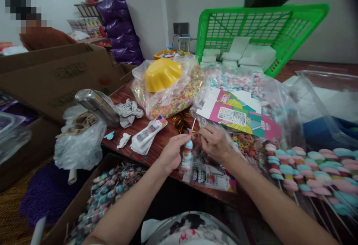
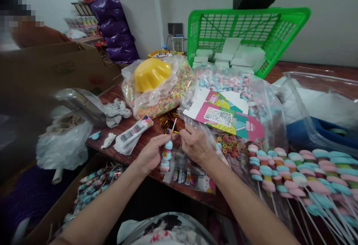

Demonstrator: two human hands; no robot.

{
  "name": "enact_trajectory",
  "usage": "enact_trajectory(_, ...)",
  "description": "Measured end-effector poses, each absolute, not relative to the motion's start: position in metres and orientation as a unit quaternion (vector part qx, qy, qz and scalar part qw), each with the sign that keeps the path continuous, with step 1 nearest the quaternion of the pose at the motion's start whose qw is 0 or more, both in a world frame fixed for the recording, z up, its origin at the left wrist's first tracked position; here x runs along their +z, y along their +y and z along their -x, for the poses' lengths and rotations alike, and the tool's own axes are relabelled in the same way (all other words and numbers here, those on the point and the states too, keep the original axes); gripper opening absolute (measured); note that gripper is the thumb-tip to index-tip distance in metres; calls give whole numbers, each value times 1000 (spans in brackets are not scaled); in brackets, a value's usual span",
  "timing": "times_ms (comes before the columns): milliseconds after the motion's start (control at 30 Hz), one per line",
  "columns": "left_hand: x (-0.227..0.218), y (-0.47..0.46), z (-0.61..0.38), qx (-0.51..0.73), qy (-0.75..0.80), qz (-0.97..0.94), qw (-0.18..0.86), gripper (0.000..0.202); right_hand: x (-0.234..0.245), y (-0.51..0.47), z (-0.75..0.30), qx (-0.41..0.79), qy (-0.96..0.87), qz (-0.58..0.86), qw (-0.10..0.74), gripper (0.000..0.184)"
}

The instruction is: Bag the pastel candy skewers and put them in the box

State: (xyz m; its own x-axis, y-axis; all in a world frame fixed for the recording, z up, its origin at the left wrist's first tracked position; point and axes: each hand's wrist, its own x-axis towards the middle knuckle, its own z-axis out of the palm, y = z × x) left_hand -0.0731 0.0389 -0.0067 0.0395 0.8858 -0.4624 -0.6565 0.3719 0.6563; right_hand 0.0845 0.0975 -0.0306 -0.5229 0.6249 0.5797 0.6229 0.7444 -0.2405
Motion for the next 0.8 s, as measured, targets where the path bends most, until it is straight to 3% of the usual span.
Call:
enact_trajectory(333,-6,36,53,481,390,-274,736,23,-24,40,-132,102,-861,353,351,17)
enact_trajectory(500,0,25,29,469,392,-306,729,20,-17,16,-135,419,-672,435,428,23)
enact_trajectory(567,2,21,20,495,399,-326,699,16,-20,8,-131,486,-598,447,454,21)
enact_trajectory(800,-3,14,6,529,409,-397,629,8,-28,2,-128,405,-587,472,518,9)
